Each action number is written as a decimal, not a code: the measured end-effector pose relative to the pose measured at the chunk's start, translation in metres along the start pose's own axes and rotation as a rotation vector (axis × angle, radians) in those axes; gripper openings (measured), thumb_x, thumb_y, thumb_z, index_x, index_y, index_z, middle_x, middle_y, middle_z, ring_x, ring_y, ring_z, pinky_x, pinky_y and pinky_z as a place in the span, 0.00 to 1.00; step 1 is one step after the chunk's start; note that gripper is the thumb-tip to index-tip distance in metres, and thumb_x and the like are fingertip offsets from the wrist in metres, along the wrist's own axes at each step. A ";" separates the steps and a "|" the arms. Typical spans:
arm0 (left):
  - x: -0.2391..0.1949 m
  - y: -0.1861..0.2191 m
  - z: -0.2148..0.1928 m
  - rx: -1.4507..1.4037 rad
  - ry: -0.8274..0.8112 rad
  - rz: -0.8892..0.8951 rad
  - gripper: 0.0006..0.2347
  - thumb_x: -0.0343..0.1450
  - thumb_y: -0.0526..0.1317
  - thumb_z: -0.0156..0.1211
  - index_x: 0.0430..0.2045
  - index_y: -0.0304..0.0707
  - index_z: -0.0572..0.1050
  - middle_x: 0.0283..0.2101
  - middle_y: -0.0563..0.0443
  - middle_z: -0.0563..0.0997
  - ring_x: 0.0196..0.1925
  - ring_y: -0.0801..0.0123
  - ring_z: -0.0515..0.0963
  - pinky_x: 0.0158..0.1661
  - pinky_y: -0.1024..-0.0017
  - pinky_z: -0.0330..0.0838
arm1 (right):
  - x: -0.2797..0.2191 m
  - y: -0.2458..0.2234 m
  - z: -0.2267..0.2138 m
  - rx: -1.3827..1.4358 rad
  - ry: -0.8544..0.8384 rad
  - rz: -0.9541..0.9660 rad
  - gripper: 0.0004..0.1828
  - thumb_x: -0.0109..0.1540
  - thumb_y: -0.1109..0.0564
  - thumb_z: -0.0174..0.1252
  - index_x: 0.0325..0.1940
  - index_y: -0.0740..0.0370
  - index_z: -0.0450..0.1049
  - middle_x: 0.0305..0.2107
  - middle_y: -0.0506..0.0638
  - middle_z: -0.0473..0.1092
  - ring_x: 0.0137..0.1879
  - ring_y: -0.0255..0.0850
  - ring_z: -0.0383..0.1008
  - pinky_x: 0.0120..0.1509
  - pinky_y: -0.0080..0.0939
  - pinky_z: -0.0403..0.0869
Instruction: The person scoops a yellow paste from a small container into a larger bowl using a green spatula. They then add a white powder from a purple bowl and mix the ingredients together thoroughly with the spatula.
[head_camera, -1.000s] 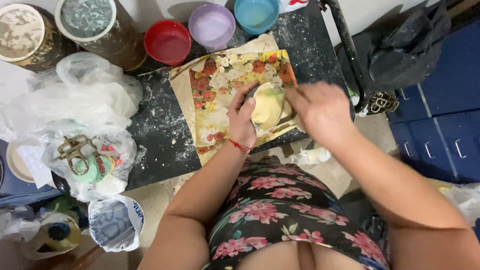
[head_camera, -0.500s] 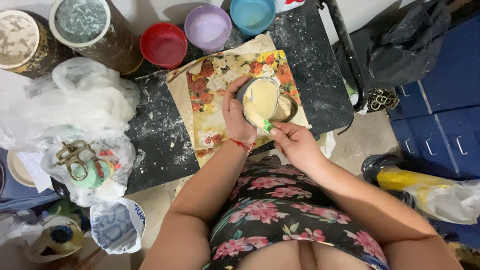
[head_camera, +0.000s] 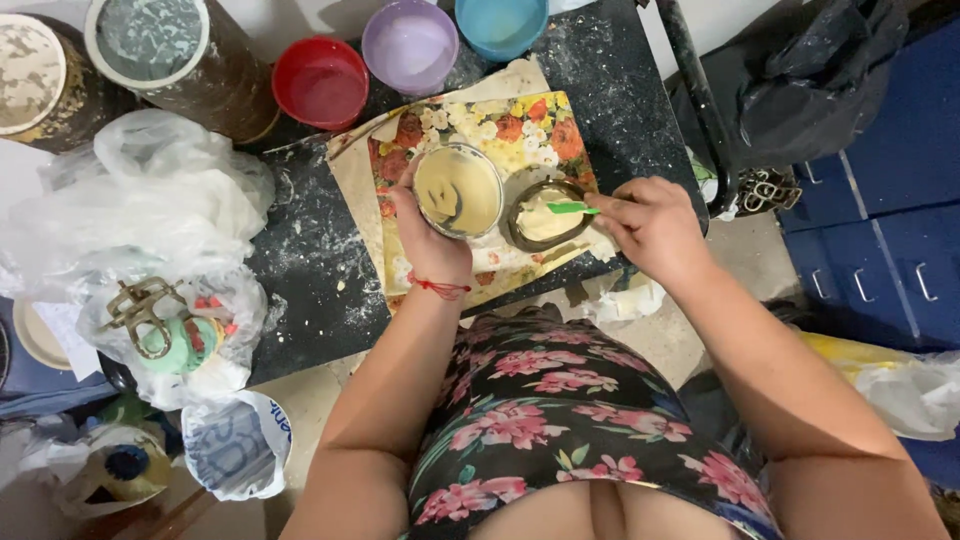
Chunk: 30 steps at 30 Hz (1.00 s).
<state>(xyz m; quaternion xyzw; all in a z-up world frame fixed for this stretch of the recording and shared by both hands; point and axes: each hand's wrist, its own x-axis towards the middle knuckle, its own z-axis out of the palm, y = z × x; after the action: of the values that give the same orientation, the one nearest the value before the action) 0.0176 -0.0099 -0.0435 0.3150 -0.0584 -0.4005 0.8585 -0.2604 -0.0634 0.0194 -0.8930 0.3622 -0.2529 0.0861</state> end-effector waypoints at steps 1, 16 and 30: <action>0.001 -0.002 -0.003 0.003 -0.019 0.000 0.23 0.81 0.57 0.43 0.57 0.37 0.74 0.56 0.41 0.81 0.58 0.57 0.80 0.57 0.60 0.79 | 0.003 -0.001 -0.005 -0.048 0.011 -0.058 0.07 0.63 0.52 0.70 0.42 0.54 0.86 0.36 0.53 0.77 0.45 0.53 0.78 0.46 0.50 0.73; -0.019 0.008 0.021 0.129 -0.045 0.003 0.21 0.78 0.53 0.51 0.55 0.33 0.76 0.48 0.41 0.83 0.51 0.61 0.83 0.51 0.63 0.81 | -0.018 0.031 0.025 0.004 0.133 -0.080 0.13 0.58 0.57 0.70 0.45 0.43 0.86 0.42 0.48 0.75 0.49 0.50 0.74 0.53 0.50 0.72; -0.031 0.015 0.034 0.250 -0.074 -0.074 0.23 0.72 0.50 0.63 0.55 0.31 0.74 0.48 0.42 0.80 0.49 0.62 0.82 0.48 0.66 0.79 | -0.030 0.010 -0.019 0.008 0.149 0.073 0.12 0.60 0.58 0.71 0.47 0.50 0.87 0.36 0.52 0.75 0.43 0.54 0.77 0.50 0.52 0.75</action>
<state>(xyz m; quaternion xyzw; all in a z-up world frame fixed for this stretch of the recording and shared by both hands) -0.0057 0.0024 -0.0031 0.4065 -0.1280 -0.4329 0.7943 -0.2949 -0.0496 0.0210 -0.8576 0.3987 -0.3170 0.0716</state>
